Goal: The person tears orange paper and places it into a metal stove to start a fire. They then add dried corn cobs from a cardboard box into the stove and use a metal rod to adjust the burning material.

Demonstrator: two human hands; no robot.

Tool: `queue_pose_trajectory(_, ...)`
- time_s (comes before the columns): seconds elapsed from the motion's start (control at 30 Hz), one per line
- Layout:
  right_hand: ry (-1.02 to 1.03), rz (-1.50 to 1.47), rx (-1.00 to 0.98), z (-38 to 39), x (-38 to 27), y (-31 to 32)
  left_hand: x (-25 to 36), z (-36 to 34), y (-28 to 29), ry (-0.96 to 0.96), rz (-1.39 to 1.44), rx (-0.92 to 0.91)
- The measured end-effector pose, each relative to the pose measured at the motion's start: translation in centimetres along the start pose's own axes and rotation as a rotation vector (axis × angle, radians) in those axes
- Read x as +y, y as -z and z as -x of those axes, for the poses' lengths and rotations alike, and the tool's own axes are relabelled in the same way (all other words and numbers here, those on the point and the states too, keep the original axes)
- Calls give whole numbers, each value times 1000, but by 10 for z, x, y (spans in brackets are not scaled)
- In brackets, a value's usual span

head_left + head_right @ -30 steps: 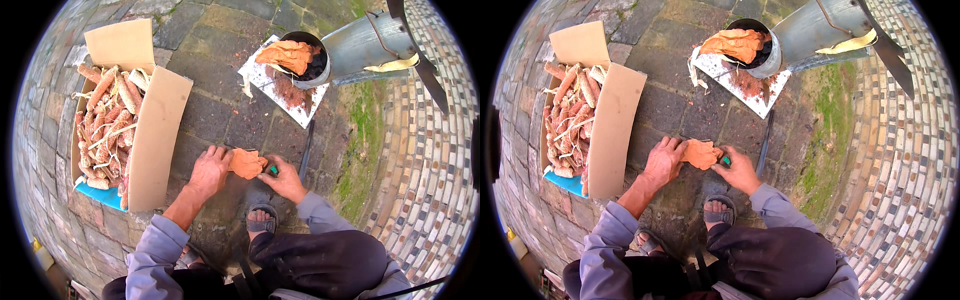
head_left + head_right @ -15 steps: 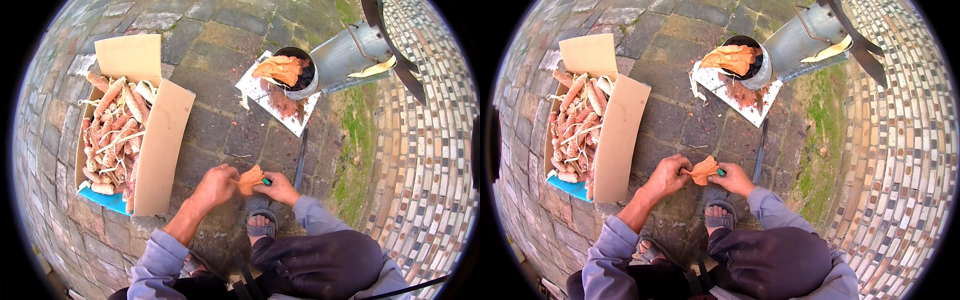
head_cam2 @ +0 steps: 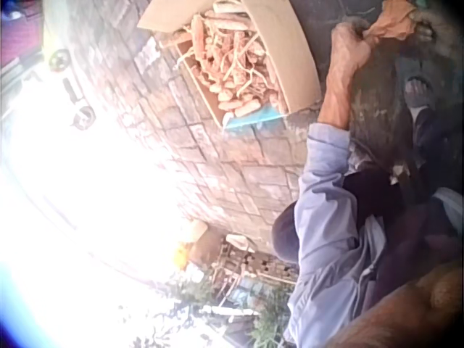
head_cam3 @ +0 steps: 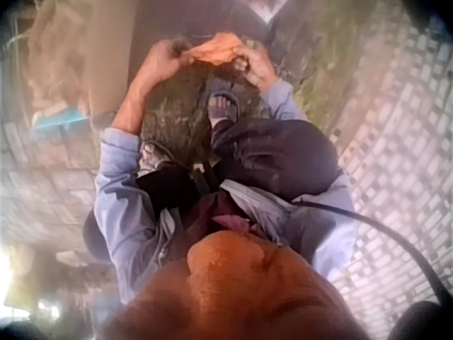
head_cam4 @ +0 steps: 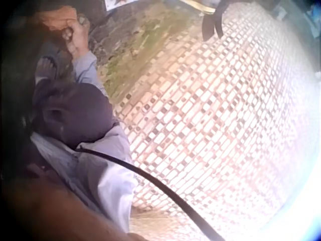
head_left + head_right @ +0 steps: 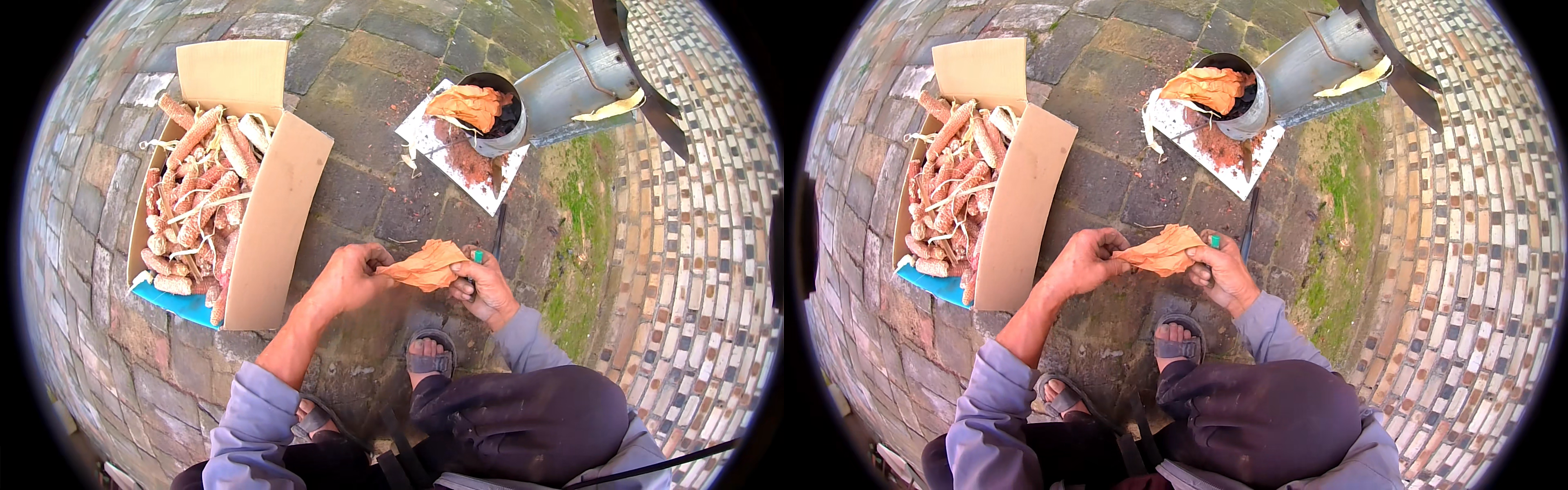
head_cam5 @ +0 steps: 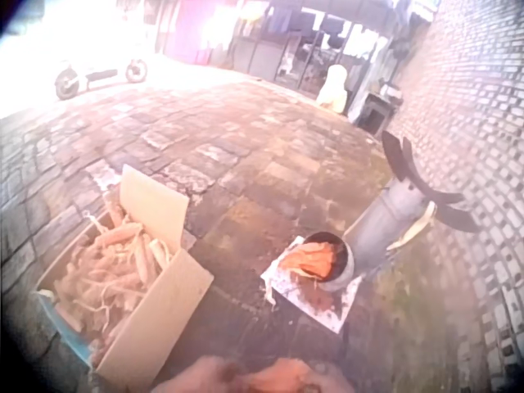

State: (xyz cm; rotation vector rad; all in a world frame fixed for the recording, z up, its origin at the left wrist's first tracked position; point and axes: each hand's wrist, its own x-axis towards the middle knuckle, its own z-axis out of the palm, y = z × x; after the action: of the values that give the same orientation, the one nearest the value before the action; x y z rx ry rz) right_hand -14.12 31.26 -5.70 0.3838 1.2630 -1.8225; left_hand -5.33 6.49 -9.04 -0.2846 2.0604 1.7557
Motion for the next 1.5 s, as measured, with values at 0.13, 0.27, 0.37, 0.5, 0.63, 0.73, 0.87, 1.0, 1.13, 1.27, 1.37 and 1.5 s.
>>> queue_pose_trajectory(0.13,54,59,28,9,-7,-14,15,7,-9,-223,11,111)
queue_pose_trajectory(0.27,-3,130,-38,13,1,-24,27,14,-31,-394,-263,264)
queue_pose_trajectory(0.37,26,122,-43,19,5,-24,21,14,-37,-335,-240,154)
queue_pose_trajectory(0.5,179,489,60,15,-2,-9,18,14,-43,-180,-193,37)
queue_pose_trajectory(0.63,430,722,57,17,0,-20,27,13,-43,-38,81,-79)
queue_pose_trajectory(0.73,463,751,-154,17,1,-24,34,13,-45,-19,150,-90)
queue_pose_trajectory(0.87,447,864,-61,20,5,-16,23,8,-49,-44,118,-7)
queue_pose_trajectory(1.0,485,817,13,20,8,-16,14,7,-48,-135,46,53)
queue_pose_trajectory(1.13,549,831,76,19,8,-8,25,9,-39,-37,-12,76)
queue_pose_trajectory(1.27,581,862,110,21,9,-12,27,10,-37,-25,-73,142)
queue_pose_trajectory(1.37,586,901,125,21,10,-10,23,9,-38,-51,49,199)
queue_pose_trajectory(1.5,611,881,122,20,9,-15,16,3,-37,23,540,187)
